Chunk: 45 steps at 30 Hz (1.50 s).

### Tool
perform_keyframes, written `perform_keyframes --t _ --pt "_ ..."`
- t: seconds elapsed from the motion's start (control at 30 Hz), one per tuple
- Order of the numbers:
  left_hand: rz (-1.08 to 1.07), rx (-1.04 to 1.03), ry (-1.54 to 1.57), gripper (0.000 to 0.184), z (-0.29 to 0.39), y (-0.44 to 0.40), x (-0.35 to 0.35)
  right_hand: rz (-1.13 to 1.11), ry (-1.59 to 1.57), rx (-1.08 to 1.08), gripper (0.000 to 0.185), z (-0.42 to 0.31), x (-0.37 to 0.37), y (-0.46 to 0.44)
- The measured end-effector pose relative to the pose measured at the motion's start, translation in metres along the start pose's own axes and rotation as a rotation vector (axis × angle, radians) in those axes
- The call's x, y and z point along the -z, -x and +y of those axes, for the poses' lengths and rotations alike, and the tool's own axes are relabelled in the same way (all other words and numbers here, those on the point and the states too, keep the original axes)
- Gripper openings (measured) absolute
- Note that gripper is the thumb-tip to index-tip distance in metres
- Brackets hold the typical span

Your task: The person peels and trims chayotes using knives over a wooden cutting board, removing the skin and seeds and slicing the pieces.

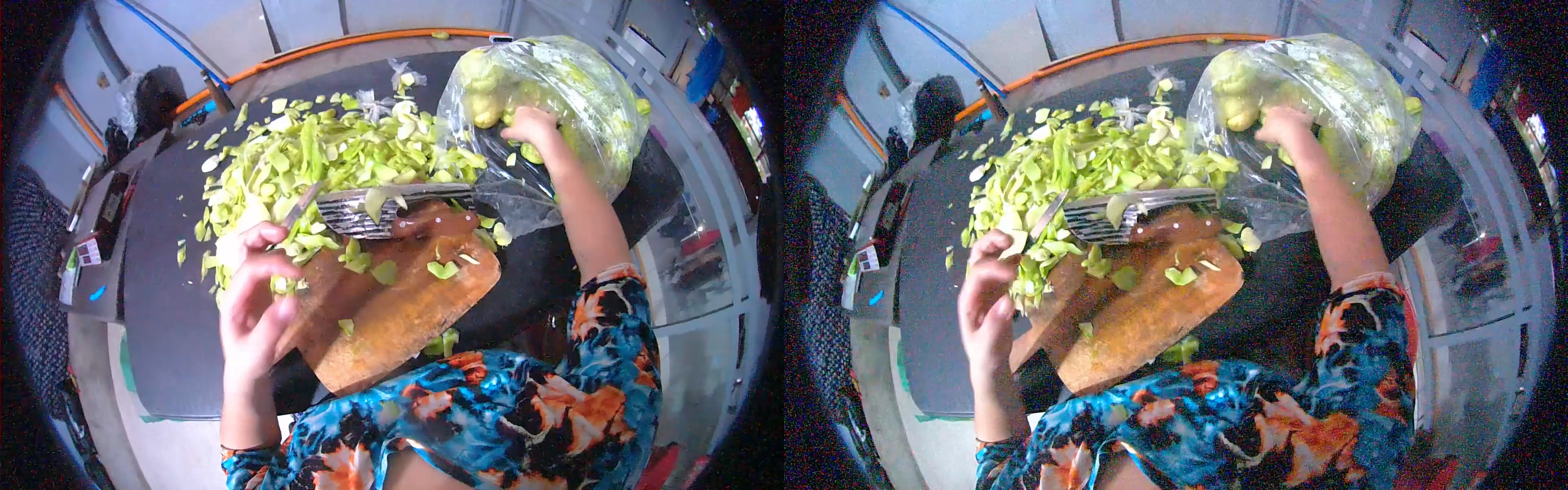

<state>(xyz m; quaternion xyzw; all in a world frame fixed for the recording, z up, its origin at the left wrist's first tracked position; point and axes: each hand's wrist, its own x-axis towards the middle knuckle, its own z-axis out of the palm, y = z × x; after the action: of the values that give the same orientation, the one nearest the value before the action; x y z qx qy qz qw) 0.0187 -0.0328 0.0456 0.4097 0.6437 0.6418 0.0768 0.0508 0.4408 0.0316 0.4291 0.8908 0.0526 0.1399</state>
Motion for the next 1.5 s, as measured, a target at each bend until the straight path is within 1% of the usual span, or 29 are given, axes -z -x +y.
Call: perform_keyframes --t 0.07,0.1,0.13,0.17,0.2,0.23,0.3,0.33,0.37,0.47,0.5,0.53,0.57,0.6,0.63,0.67,0.73,0.8,0.87,0.97,1.13,1.17,1.23,1.3,1.33,1.4,1.47,1.5 --pt "-0.059 -0.16 0.234 0.024 0.018 0.005 -0.006 -0.041 0.136 0.019 0.06 0.014 -0.015 -0.005" --pt "-0.082 -0.193 0.326 0.025 0.022 0.007 -0.011 -0.063 0.2 0.028 0.059 0.018 -0.026 -0.006" --pt "-0.107 -0.229 0.416 0.027 0.027 0.008 -0.013 -0.015 0.206 0.052 0.058 0.02 -0.035 -0.006" --pt "-0.247 -0.256 0.358 0.024 0.028 0.01 -0.006 0.042 0.206 0.074 0.058 0.022 -0.045 -0.007" --pt "-0.485 -0.296 0.382 0.019 0.032 0.01 -0.004 0.102 0.205 0.094 0.058 0.023 -0.048 -0.005" --pt "-0.826 -0.299 0.365 0.015 0.038 0.004 0.0 0.059 0.225 0.126 0.06 0.025 -0.047 -0.004" --pt "-1.247 -0.321 0.289 0.016 0.044 0.004 0.001 0.119 0.321 0.221 0.07 0.034 -0.046 0.007" --pt "-1.323 -0.34 0.244 0.022 0.045 0.018 0.0 0.146 0.371 0.273 0.076 0.037 -0.047 0.013" --pt "-1.223 -0.261 0.286 0.024 0.054 0.031 0.0 0.177 0.382 0.291 0.08 0.04 -0.056 0.005" --pt "-1.261 -0.343 0.098 0.019 0.06 0.037 0.002 0.336 0.399 0.355 0.076 0.043 -0.07 0.001" --pt "-1.165 -0.35 0.081 0.019 0.06 0.045 0.003 0.455 0.361 0.424 0.047 0.044 -0.072 0.008" --pt "-1.07 -0.322 0.019 0.006 0.071 0.047 0.003 0.492 0.297 0.435 0.049 0.042 -0.072 0.011" --pt "-0.929 -0.386 -0.035 0.003 0.074 0.048 0.004 0.526 0.234 0.448 0.05 0.039 -0.072 0.013" --pt "-0.784 -0.436 -0.095 0.003 0.077 0.048 0.004 0.549 0.17 0.464 0.052 0.033 -0.076 0.021" --pt "-0.621 -0.46 -0.149 0.003 0.078 0.045 0.003 0.561 0.115 0.559 0.061 0.022 -0.049 0.068" --pt "-0.462 -0.457 -0.164 0.003 0.075 0.043 0.0 0.59 0.049 0.559 0.063 0.017 -0.039 0.083" --pt "-0.208 -0.366 -0.114 0.003 0.062 0.036 -0.009 0.635 -0.087 0.558 0.068 0.003 -0.028 0.101" --pt "-0.054 -0.284 0.008 0.003 0.048 0.029 -0.025 0.655 -0.272 0.609 0.063 -0.01 -0.007 0.125" --pt "0.009 -0.259 0.134 0.004 0.04 0.028 -0.042 0.657 -0.423 0.658 0.059 -0.023 0.005 0.148" --pt "0.035 -0.342 0.256 0.004 0.047 0.043 -0.065 0.679 -0.593 0.752 0.055 -0.036 0.013 0.174" --pt "0.008 -0.623 0.368 0.005 0.077 0.082 -0.059 0.561 -0.985 0.927 0.053 -0.051 0.015 0.195" --pt "-0.027 -0.666 0.379 0.005 0.082 0.085 -0.054 0.546 -1.053 0.958 0.053 -0.054 0.013 0.196" --pt "-0.163 -0.728 0.384 0.005 0.086 0.084 -0.035 0.383 -1.309 0.929 0.052 -0.059 0.012 0.199" --pt "-0.611 -0.656 0.262 0.013 0.081 0.067 -0.005 0.227 -1.565 0.91 0.053 -0.063 0.01 0.199" --pt "-0.834 -0.611 0.184 0.019 0.079 0.057 0.004 0.076 -1.71 0.874 0.054 -0.064 0.009 0.201" --pt "-1.022 -0.366 0.202 0.043 0.059 0.041 0.008 -0.138 -2.058 0.774 0.056 -0.076 0.005 0.206" --pt "-0.726 0.156 0.181 0.062 0.021 0.049 0.002 -0.124 -2.127 0.835 0.06 -0.095 0.002 0.208" --pt "-0.594 0.3 0.315 0.066 0.006 0.041 -0.008 0.041 -2.071 0.906 0.062 -0.11 -0.003 0.21"
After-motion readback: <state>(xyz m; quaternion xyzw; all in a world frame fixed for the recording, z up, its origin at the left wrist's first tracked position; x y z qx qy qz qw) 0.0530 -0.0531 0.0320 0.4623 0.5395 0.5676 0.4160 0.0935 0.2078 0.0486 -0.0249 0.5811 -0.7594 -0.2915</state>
